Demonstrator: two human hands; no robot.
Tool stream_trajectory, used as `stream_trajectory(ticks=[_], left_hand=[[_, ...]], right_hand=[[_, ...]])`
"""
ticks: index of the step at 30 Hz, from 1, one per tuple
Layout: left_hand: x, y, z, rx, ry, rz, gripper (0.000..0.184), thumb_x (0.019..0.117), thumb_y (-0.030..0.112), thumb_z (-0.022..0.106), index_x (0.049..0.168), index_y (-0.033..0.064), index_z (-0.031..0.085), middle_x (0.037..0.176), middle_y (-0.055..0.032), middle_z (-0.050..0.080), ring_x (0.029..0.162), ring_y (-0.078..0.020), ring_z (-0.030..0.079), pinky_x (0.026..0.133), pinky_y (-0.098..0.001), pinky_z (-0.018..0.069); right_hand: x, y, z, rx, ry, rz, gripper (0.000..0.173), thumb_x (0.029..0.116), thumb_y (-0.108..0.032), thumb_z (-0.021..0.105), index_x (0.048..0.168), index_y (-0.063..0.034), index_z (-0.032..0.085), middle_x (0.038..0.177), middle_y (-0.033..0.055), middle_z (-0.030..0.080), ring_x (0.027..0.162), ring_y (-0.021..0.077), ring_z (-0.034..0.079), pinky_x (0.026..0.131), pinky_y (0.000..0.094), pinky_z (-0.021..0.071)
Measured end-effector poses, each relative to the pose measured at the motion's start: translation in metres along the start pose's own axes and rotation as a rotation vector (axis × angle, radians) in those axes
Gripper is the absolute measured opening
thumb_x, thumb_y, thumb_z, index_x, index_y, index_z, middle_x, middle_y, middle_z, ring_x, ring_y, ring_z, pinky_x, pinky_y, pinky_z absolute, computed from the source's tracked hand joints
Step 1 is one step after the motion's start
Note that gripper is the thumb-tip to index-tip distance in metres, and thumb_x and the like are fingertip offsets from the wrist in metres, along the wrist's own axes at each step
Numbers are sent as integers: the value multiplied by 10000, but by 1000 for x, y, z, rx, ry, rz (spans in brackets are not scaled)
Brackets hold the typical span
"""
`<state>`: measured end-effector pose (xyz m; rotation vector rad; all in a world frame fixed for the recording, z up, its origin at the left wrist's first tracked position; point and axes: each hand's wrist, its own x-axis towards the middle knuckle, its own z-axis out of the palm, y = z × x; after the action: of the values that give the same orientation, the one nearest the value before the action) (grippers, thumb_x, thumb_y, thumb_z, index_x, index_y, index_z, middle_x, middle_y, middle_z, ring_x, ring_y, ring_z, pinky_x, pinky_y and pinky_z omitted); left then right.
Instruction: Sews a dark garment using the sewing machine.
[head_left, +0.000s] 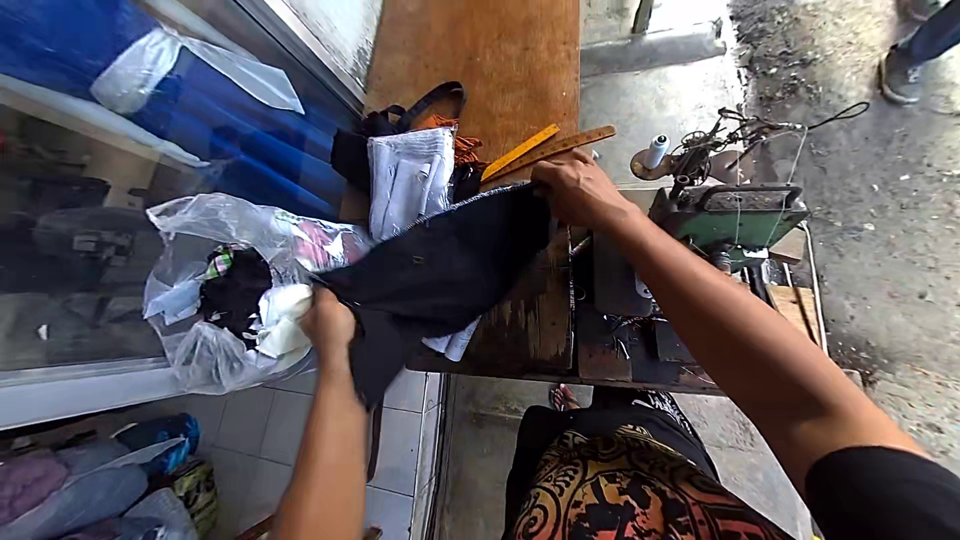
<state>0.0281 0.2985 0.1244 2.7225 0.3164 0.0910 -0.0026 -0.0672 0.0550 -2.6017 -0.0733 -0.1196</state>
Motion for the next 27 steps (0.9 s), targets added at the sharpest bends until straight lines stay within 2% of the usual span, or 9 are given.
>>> stream_trajectory(ticks=[3, 5, 8, 10, 15, 18, 22, 25, 27], left_hand=[[57, 32, -52, -197, 410, 277, 556, 1124, 310, 287, 1313, -134, 563, 1273, -283, 630, 1229, -243, 600, 1096, -378, 421], [94, 74, -94, -147, 477, 488, 611, 1121, 382, 264, 1399, -95, 527, 1379, -278, 593, 1348, -265, 549, 1172, -375, 372], [89, 157, -109, -66, 400, 806, 570, 1113, 350, 295, 1322, -113, 554, 1251, -319, 632, 1221, -369, 612, 1079, -485, 441], [56, 204, -74, -27, 211, 931, 520, 1102, 329, 333, 1267, -96, 584, 1131, -302, 669, 1097, -394, 659, 975, -561, 479], [-6, 230, 68, 102, -197, 1027, 456, 1115, 328, 364, 1256, -35, 602, 1093, -287, 686, 1026, -479, 683, 843, -670, 507], [-30, 222, 113, 102, -261, 1104, 441, 1114, 330, 376, 1230, -21, 617, 1053, -265, 703, 967, -463, 705, 782, -638, 525], [-34, 221, 116, -2, -218, 1214, 444, 1112, 330, 387, 1225, -27, 626, 1031, -252, 711, 934, -429, 713, 785, -606, 531], [-34, 215, 107, -96, -144, 1287, 418, 1115, 309, 403, 1199, -29, 635, 988, -225, 719, 890, -362, 721, 766, -528, 545], [-33, 209, 101, -126, -82, 1305, 405, 1115, 295, 419, 1183, -35, 644, 970, -222, 722, 861, -337, 723, 746, -492, 553]], right_hand=[[-43, -49, -16, 203, 170, -53, 237, 1037, -258, 574, 1065, -60, 701, 878, 137, 712, 795, 329, 714, 702, 571, 567], [-95, -82, -23, 503, 253, -77, 194, 1032, -229, 577, 1008, -66, 679, 759, 27, 650, 649, 138, 634, 579, 355, 551], [-182, -116, -15, 917, 300, 4, 205, 1051, -187, 561, 1025, -14, 666, 789, -17, 660, 684, -18, 612, 628, 163, 537], [-224, -118, 13, 909, 373, 163, 205, 1052, -193, 555, 1031, -17, 657, 790, -29, 672, 679, -45, 618, 633, 129, 539], [-281, -68, 98, 629, 198, 565, 305, 1052, -301, 526, 1023, -18, 637, 713, 45, 632, 605, 118, 616, 586, 321, 542], [-287, -61, 97, 453, 23, 690, 390, 1057, -311, 525, 1220, 19, 654, 1037, 196, 723, 977, 363, 715, 854, 557, 567], [-254, -55, 89, 155, 532, 444, 299, 1003, -244, 624, 1131, 10, 720, 1028, 167, 744, 967, 340, 716, 835, 459, 596], [-206, -42, 76, 273, 530, 425, 434, 1024, -231, 604, 1334, 72, 603, 1210, 226, 696, 1118, 375, 685, 967, 517, 553], [-183, -37, 69, 488, 453, 460, 506, 1043, -267, 589, 1444, 35, 518, 1230, 167, 704, 1103, 268, 701, 979, 453, 561]])
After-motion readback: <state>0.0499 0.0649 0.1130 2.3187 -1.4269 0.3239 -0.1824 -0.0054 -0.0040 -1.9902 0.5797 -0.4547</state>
